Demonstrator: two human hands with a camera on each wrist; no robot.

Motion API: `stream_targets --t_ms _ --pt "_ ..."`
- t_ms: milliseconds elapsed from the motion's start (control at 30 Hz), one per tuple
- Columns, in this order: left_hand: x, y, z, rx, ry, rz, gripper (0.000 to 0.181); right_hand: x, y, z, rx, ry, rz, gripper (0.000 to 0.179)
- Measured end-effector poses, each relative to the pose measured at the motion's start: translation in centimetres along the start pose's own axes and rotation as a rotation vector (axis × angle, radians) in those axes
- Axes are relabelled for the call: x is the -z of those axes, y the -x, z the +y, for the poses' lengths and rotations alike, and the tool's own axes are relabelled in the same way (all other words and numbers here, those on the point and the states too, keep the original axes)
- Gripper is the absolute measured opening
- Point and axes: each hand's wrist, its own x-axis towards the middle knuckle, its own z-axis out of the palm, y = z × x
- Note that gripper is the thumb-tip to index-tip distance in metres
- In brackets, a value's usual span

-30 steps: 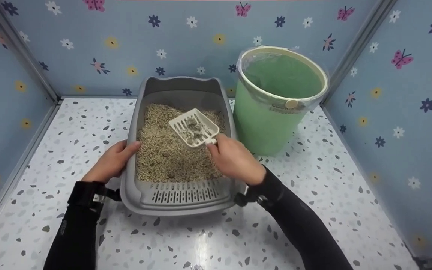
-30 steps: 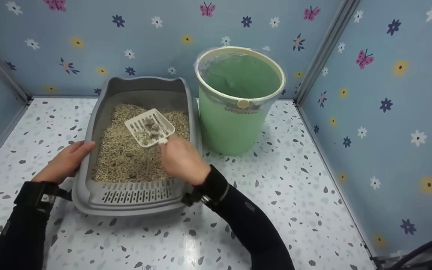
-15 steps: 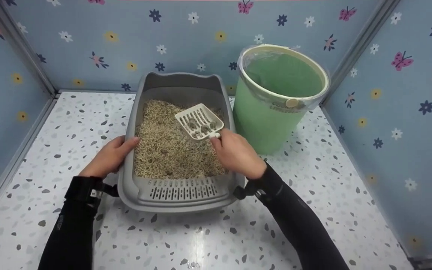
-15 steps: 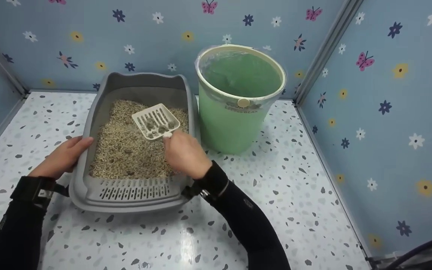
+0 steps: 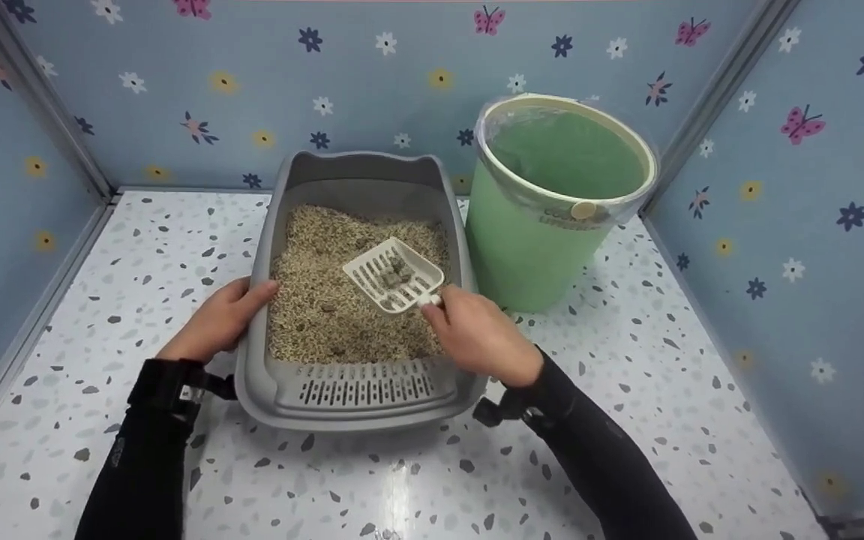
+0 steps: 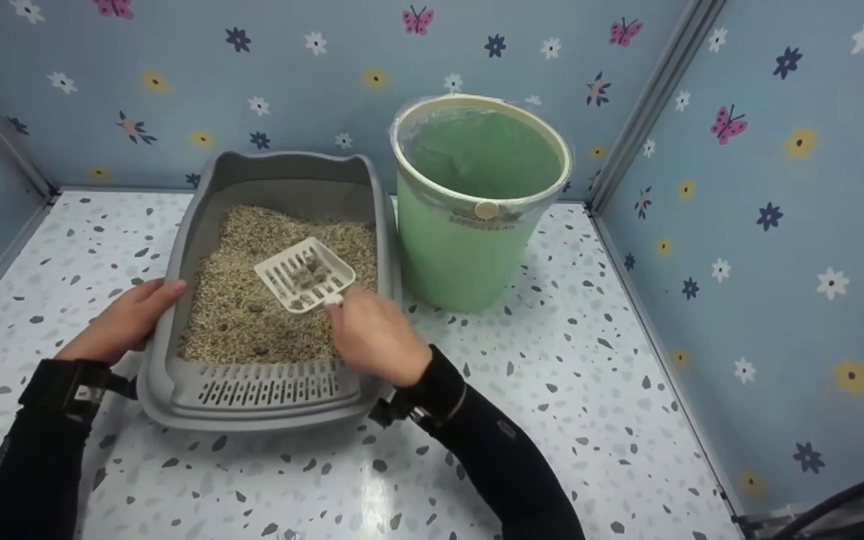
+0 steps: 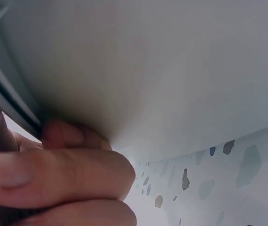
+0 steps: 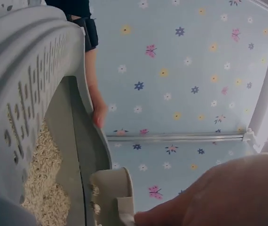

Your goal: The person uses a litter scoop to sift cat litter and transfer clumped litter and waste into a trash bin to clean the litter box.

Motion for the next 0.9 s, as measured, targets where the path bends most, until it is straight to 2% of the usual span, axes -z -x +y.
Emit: stream_targets --t_ms 133,267,433,567,900 --pt "-0.05 -0.01 0.01 -0.003 0.001 -0.003 0.079 -0.07 0.24 0.16 0.03 -0.003 0.039 0.03" --pt "-0.15 0.02 0.07 -0.006 0.001 -0.007 0.078 -0.09 0.75 0.34 0.025 0.001 0.026 0.028" --pt "-0.21 0.21 0.22 -0.001 -0.001 -0.005 0.08 -0.34 0.46 0.53 0.067 0.004 0.069 0.027" --pt "-0.27 0.39 0.19 0.0 0.002 -0.002 0.08 -0.51 0.43 0.67 0.047 0.017 0.031 0.027" --pt "0.09 0.4 0.27 0.016 -0.018 0.0 0.083 0.0 0.14 0.95 0.02 -0.018 0.023 0.027"
